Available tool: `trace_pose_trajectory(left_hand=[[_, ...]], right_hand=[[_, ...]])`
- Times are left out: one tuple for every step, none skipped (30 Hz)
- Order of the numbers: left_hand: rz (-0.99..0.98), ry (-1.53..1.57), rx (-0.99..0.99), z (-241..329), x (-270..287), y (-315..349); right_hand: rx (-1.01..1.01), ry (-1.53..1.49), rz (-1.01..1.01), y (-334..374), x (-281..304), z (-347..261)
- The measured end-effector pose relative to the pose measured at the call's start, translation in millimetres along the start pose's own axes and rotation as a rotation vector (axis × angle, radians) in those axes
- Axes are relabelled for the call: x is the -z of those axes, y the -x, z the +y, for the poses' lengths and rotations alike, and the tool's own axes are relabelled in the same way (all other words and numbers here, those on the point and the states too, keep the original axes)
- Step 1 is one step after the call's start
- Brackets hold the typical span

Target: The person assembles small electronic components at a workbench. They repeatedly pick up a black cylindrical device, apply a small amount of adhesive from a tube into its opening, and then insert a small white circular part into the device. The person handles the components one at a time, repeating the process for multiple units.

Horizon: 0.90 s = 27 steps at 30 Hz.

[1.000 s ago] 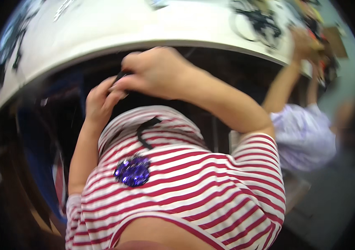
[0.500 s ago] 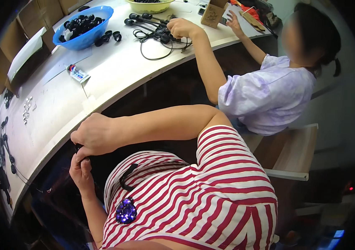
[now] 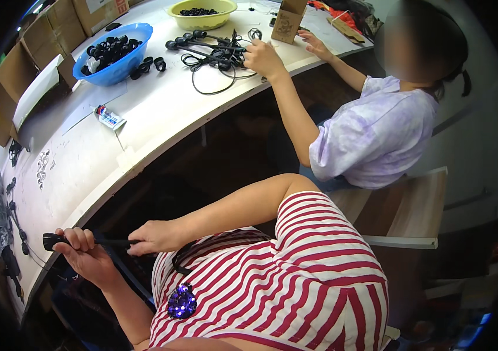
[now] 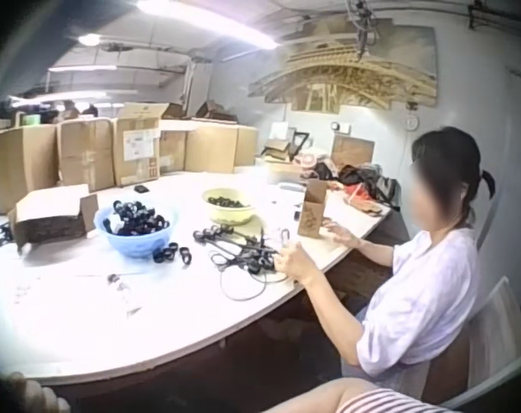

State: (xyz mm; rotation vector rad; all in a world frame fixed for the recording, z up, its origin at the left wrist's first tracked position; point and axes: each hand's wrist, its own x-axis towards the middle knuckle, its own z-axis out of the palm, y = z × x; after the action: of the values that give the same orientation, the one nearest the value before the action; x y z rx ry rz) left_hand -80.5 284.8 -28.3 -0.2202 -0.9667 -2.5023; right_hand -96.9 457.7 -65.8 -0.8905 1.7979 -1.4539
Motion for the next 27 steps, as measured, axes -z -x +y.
trace_pose_trajectory(left_hand=[[-0.004,-0.038,-0.012,0,2,0],[-0.006,-0.065,-0.027,-2,1,0],[-0.008,-0.092,-0.042,-5,-2,0],[-0.009,-0.124,-0.062,-5,-3,0],[-0.160,-0.064,-0.011,-3,9,-3],[-0.071,-0.099,0.001,-1,2,-2],[0.019,-0.133,0.013,-2,-12,-1],[0.109,-0.168,0.026,-1,-18,1],[-0.130,-0.108,0.104,1,12,-8],[-0.083,-0.197,0.109,5,11,-7],[-0.043,-0.226,0.133,6,13,-3],[-0.001,-0.253,0.155,9,14,1],[0.016,-0.271,0.162,11,19,4],[0.023,-0.277,0.178,9,23,8],[0.034,-0.283,0.191,11,25,11],[0.036,-0.293,0.202,9,25,13],[-0.002,-0.267,0.255,-2,17,10],[-0.003,-0.284,0.266,-5,14,11],[0.022,-0.289,0.256,-5,10,12],[0.027,-0.301,0.251,-4,10,13],[0.031,-0.313,0.246,-4,10,13],[0.036,-0.323,0.241,-3,11,13],[0.045,-0.328,0.238,-1,11,13],[0.045,-0.333,0.234,0,13,12],[0.043,-0.337,0.232,0,15,12],[0.042,-0.341,0.232,0,17,11],[0.048,-0.347,0.231,0,18,11]], right_hand=[[0.024,0.021,0.045,2,2,-2],[0.048,0.042,0.091,4,5,-4],[0.039,0.125,0.121,8,9,-7],[-0.034,0.110,0.129,11,12,-15],[0.001,0.137,0.164,16,17,-20],[0.033,0.165,0.193,19,24,-26],[0.053,0.195,0.212,22,36,-37],[0.073,0.222,0.230,25,50,-51],[0.127,0.223,0.311,31,64,-64],[0.184,0.221,0.373,32,78,-78],[0.170,-0.010,0.387,33,95,-95],[0.348,0.108,0.427,27,117,-108],[0.345,0.228,0.534,34,133,-137],[0.385,0.268,0.591,35,151,-156],[0.439,0.239,0.631,32,168,-172],[0.474,0.221,0.677,31,184,-188],[0.472,0.249,0.776,47,200,-209],[0.496,0.233,0.816,45,218,-219],[0.523,0.214,0.844,41,234,-229],[0.549,0.186,0.866,34,251,-238],[0.568,0.165,0.889,29,268,-245],[0.583,0.147,0.918,24,282,-250],[0.596,0.138,0.941,21,295,-253],[0.602,0.137,0.966,18,306,-254],[0.605,0.142,0.992,16,316,-254],[0.608,0.155,1.022,14,326,-250],[0.609,0.182,1.053,11,334,-244]])
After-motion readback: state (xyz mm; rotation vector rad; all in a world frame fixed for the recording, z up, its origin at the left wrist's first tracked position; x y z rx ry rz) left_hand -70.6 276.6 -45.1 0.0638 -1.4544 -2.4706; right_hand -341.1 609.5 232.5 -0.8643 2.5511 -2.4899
